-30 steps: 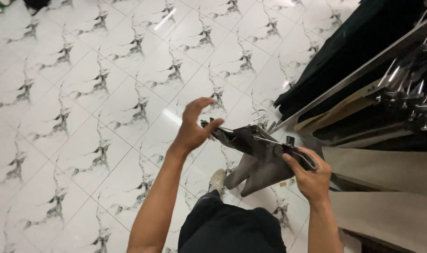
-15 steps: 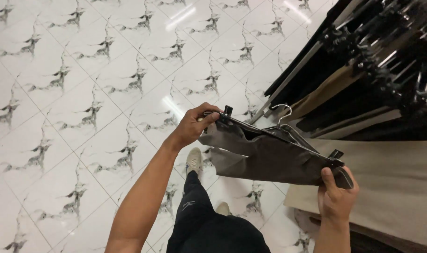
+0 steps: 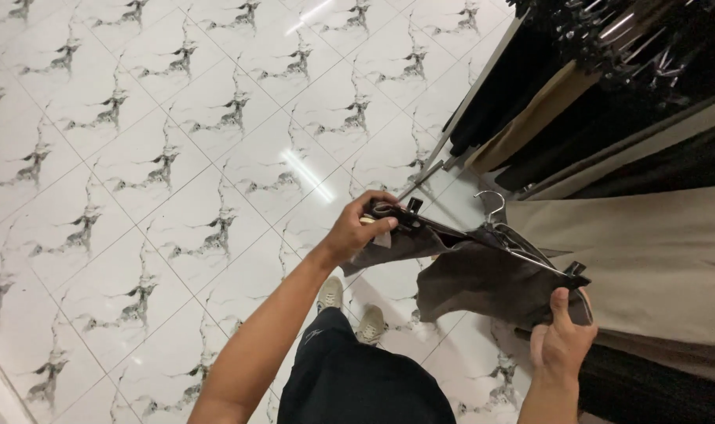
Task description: Clipping pants onto hangers and organizing them on a clothing rack.
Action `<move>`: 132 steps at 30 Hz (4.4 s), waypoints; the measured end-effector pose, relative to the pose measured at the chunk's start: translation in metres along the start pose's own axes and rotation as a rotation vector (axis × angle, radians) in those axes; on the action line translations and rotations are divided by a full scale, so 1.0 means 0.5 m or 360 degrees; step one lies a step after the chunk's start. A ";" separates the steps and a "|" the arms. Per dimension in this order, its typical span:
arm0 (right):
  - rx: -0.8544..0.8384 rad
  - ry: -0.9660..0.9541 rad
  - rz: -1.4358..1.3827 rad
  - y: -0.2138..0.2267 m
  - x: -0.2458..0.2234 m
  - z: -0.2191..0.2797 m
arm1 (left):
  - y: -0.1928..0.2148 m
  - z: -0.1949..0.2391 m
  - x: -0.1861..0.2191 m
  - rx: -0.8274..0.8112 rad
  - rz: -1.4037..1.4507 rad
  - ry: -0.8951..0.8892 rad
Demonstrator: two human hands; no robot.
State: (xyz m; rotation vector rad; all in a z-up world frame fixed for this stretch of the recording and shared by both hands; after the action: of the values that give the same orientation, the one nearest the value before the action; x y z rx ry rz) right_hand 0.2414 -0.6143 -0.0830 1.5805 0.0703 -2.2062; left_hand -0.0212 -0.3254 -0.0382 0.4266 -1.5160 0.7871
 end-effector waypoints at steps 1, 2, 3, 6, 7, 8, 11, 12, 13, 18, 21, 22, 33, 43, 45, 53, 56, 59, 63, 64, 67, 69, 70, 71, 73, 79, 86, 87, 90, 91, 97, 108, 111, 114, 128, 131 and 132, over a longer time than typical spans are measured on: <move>0.0008 -0.0002 -0.0004 0.001 0.009 0.004 | -0.006 0.001 -0.031 -0.0009 -0.0001 0.0002; -0.0057 0.0090 -0.0198 0.000 0.014 0.008 | -0.012 0.006 -0.071 0.0008 0.0035 0.0115; -0.0125 0.0181 -0.0394 -0.001 0.019 0.012 | -0.017 0.011 -0.111 0.0026 0.0070 0.0229; 0.0043 0.0251 0.0298 0.079 0.082 -0.048 | -0.046 0.034 -0.114 0.0244 0.0006 0.0236; 0.0045 0.0247 0.0298 0.083 0.072 -0.043 | -0.054 0.033 -0.115 0.0241 0.0005 0.0239; 0.0021 0.0282 0.0210 0.086 0.064 -0.040 | -0.058 0.030 -0.116 0.0291 0.0047 0.0181; 0.0015 0.0427 0.0196 0.108 0.056 -0.056 | -0.083 0.027 -0.094 0.0345 0.0093 0.0096; 0.0016 0.0536 0.0275 0.116 0.054 -0.066 | -0.091 0.029 -0.082 0.0368 0.0100 0.0071; 0.0023 0.0534 0.0274 0.123 0.050 -0.064 | -0.101 0.031 -0.067 0.0362 0.0099 0.0073; 0.0040 0.0531 0.0314 0.111 0.040 -0.059 | -0.128 0.030 -0.012 0.0267 -0.0106 -0.0003; -0.0004 0.0567 0.0214 0.092 0.027 -0.040 | -0.133 0.027 -0.009 0.0182 -0.0210 -0.0163; -0.0014 0.0562 0.0221 0.078 0.017 -0.026 | -0.135 0.031 -0.003 0.0191 -0.0208 -0.0155; -0.0560 0.1594 0.0737 -0.121 -0.185 0.143 | -0.168 0.023 -0.012 0.0155 -0.0385 -0.0418; -0.1005 0.1491 0.0559 -0.200 -0.247 0.130 | -0.173 0.022 0.062 -0.0009 -0.0418 -0.0415; -0.0967 0.1511 0.0572 -0.202 -0.242 0.124 | -0.168 0.020 0.062 0.0032 -0.0480 -0.0451; -0.0635 0.1841 0.0677 -0.162 -0.250 0.127 | -0.188 0.020 0.093 -0.0112 -0.0460 -0.0542; -0.0547 0.1897 0.0698 -0.150 -0.246 0.119 | -0.189 0.017 0.115 -0.0136 -0.0429 -0.0563; -0.0499 0.1937 0.0694 -0.144 -0.250 0.117 | -0.192 0.014 0.133 -0.0174 -0.0414 -0.0599; -0.0559 0.1934 0.0658 -0.142 -0.247 0.121 | -0.190 0.017 0.146 -0.0228 -0.0393 -0.0634; -0.0544 0.1925 0.0674 -0.139 -0.252 0.128 | -0.186 0.016 0.143 -0.0244 -0.0379 -0.0628; -0.0639 0.1792 0.0807 -0.132 -0.265 0.134 | -0.175 0.010 0.136 -0.0242 -0.0377 -0.0643; -0.0922 0.1490 0.0772 -0.125 -0.275 0.128 | -0.169 0.014 0.144 -0.0240 -0.0365 -0.0588; -0.0913 0.1494 0.0764 -0.125 -0.276 0.119 | -0.171 0.013 0.149 -0.0249 -0.0372 -0.0594; -0.0840 0.1160 0.0756 -0.122 -0.268 0.097 | -0.171 0.011 0.153 -0.0238 -0.0361 -0.0585; -0.0760 0.0823 0.0735 -0.121 -0.244 0.079 | -0.165 0.022 0.153 -0.0236 -0.0355 -0.0574; -0.0075 0.0773 0.1112 -0.123 -0.169 0.021 | -0.148 0.024 0.142 -0.0284 -0.0392 -0.0598; -0.0607 -0.0012 0.0145 -0.169 -0.108 0.041 | -0.076 0.015 0.125 -0.0140 -0.0453 -0.0560; -0.0534 0.0054 -0.0011 -0.171 -0.100 0.029 | -0.065 0.011 0.123 -0.0094 -0.0452 -0.0527; -0.0357 0.0270 -0.0071 -0.183 -0.142 0.049 | -0.024 0.002 0.107 -0.0034 -0.0434 -0.0414; -0.0339 0.0271 -0.0079 -0.181 -0.150 0.046 | -0.013 -0.009 0.100 -0.0054 -0.0435 -0.0417; -0.0307 0.0906 0.0129 -0.204 -0.234 0.133 | 0.076 -0.028 0.073 0.0066 -0.0192 -0.0188; -0.0474 0.1260 0.1008 -0.220 -0.388 0.207 | 0.124 -0.188 0.069 -0.0218 -0.0281 -0.0135; -0.0430 0.1381 0.1032 -0.205 -0.426 0.214 | 0.087 -0.236 0.085 -0.0305 -0.0264 -0.0167; -0.0304 0.1406 0.0959 -0.180 -0.446 0.215 | 0.031 -0.272 0.108 -0.0375 -0.0283 -0.0257; 0.0249 0.1451 0.1247 0.063 -0.446 -0.006 | -0.390 -0.262 -0.107 -0.0470 -0.0238 -0.0517; 0.0329 0.1465 0.1177 0.106 -0.473 -0.058 | -0.490 -0.266 -0.108 -0.0622 -0.0143 -0.0519; 0.0335 0.1503 0.1101 0.111 -0.487 -0.070 | -0.516 -0.267 -0.103 -0.0665 -0.0190 -0.0503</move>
State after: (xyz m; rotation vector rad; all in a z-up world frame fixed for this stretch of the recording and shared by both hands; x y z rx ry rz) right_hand 0.3570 -0.5800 0.1385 2.1942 -0.3825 -0.8690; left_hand 0.2581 -0.4212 -0.0382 0.3326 -1.8773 0.3019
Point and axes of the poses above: each hand's wrist, its own z-axis away from the middle knuckle, its own y-axis out of the back of the hand, x = y × z, the point moved 4 cm from there along -z, towards the middle knuckle, and after that the axes turned 7 degrees about z, right-handed, at the moved point
